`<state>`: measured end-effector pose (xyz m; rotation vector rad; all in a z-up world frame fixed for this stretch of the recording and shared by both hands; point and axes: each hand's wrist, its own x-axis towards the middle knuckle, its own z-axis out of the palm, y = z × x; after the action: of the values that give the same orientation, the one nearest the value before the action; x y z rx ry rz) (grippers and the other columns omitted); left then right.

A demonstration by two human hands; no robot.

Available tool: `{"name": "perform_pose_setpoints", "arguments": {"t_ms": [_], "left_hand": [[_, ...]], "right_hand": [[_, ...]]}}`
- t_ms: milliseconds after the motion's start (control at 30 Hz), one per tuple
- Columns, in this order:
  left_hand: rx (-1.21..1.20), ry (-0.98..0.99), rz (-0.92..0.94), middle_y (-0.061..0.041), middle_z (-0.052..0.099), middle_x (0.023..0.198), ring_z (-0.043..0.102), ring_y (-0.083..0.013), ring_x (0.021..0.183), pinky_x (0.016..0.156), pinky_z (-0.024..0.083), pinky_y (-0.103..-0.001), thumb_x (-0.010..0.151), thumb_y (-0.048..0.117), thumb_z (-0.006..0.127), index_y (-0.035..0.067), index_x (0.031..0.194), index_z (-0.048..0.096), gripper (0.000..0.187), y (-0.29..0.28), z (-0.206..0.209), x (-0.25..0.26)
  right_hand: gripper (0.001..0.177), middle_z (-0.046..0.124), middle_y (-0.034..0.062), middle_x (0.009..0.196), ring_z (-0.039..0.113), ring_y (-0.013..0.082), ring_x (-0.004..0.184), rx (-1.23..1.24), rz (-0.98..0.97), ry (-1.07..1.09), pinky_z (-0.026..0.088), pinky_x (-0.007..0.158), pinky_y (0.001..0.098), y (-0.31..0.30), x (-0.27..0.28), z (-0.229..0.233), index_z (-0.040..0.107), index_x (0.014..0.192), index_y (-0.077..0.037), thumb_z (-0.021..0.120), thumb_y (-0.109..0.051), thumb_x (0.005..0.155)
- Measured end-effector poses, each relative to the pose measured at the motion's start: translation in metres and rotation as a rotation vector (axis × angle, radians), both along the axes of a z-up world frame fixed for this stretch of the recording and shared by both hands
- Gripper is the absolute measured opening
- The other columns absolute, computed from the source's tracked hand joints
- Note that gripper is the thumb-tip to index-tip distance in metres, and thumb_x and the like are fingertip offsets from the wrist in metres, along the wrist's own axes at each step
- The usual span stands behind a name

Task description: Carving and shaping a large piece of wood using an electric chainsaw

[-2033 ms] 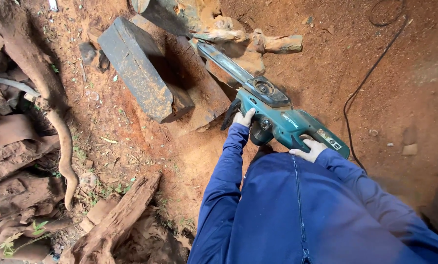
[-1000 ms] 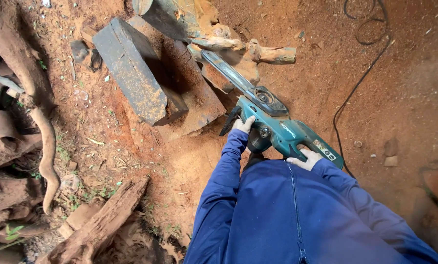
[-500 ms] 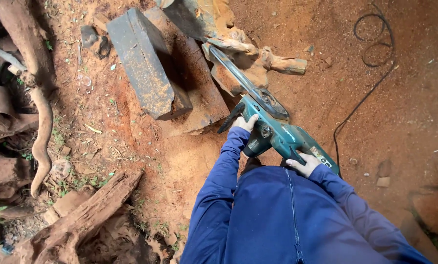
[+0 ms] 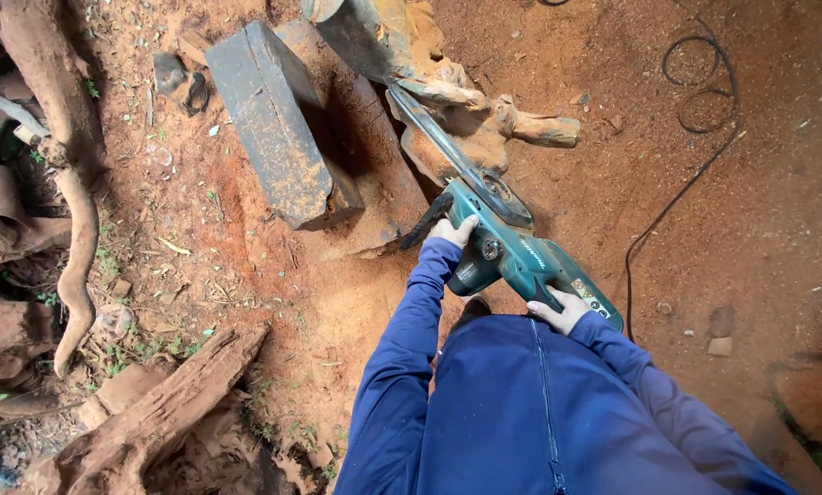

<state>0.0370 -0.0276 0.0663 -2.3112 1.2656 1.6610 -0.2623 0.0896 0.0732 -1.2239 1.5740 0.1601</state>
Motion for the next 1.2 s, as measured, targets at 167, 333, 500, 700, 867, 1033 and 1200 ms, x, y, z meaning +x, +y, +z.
{"name": "perform_pose_setpoints", "arguments": {"t_ms": [167,333,500,700,867,1033,1200], "left_hand": [[-0.002,-0.014,-0.021,-0.021,0.06,0.142,0.053,-0.0304,0.138,0.117,0.041,-0.043,0.076,0.086,0.047,0.001,0.134,0.06,0.103,-0.003,0.002,0.011],[0.001,-0.023,-0.028,-0.021,0.059,0.143,0.052,-0.0306,0.138,0.118,0.041,-0.044,0.074,0.087,0.047,0.002,0.134,0.06,0.105,-0.008,0.001,0.018],[-0.018,-0.02,-0.04,-0.022,0.06,0.141,0.053,-0.0311,0.137,0.117,0.041,-0.045,0.075,0.086,0.048,0.001,0.132,0.062,0.103,-0.01,0.001,0.023],[-0.034,-0.014,-0.033,-0.023,0.06,0.141,0.053,-0.0319,0.138,0.117,0.041,-0.045,0.076,0.084,0.048,0.0,0.133,0.061,0.103,-0.016,0.0,0.034],[-0.029,-0.04,-0.061,-0.022,0.058,0.144,0.051,-0.031,0.14,0.118,0.039,-0.045,0.076,0.087,0.045,0.001,0.135,0.059,0.105,-0.027,0.008,0.044],[-0.015,-0.044,-0.061,-0.022,0.058,0.145,0.051,-0.0315,0.14,0.118,0.039,-0.046,0.078,0.084,0.046,0.001,0.135,0.059,0.102,-0.029,0.02,0.046],[-0.012,-0.046,-0.072,-0.022,0.058,0.144,0.051,-0.0321,0.139,0.118,0.039,-0.046,0.078,0.085,0.045,0.0,0.134,0.059,0.103,-0.031,0.016,0.046]], "right_hand": [[0.062,0.076,0.0193,0.107,0.068,0.0371,0.115,0.009,0.01,0.011,0.055,0.1,0.0444,0.004,0.011,-0.008,0.074,0.115,-0.025,0.074,-0.072,0.076],[0.058,0.077,0.0178,0.102,0.069,0.0364,0.112,0.002,0.005,0.019,0.055,0.098,0.0436,0.011,0.015,-0.027,0.076,0.106,-0.023,0.074,-0.072,0.076],[0.055,0.076,0.0203,0.094,0.07,0.0384,0.105,-0.019,-0.024,-0.001,0.056,0.091,0.0443,0.011,0.02,-0.029,0.074,0.096,-0.018,0.075,-0.069,0.077],[0.055,0.075,0.0198,0.089,0.071,0.038,0.102,-0.05,-0.025,-0.017,0.056,0.088,0.044,0.003,0.03,-0.03,0.074,0.094,-0.016,0.075,-0.068,0.077],[0.052,0.076,0.0168,0.085,0.072,0.0368,0.097,-0.058,-0.039,-0.045,0.056,0.086,0.0428,-0.008,0.04,-0.037,0.074,0.092,-0.016,0.075,-0.066,0.08],[0.052,0.076,0.0126,0.082,0.073,0.0332,0.093,-0.058,-0.034,-0.05,0.057,0.085,0.0408,-0.01,0.039,-0.053,0.074,0.089,-0.019,0.075,-0.07,0.078],[0.051,0.075,0.0185,0.084,0.072,0.0376,0.095,-0.049,-0.049,-0.061,0.056,0.084,0.0426,-0.012,0.042,-0.041,0.074,0.091,-0.015,0.076,-0.065,0.08]]}}
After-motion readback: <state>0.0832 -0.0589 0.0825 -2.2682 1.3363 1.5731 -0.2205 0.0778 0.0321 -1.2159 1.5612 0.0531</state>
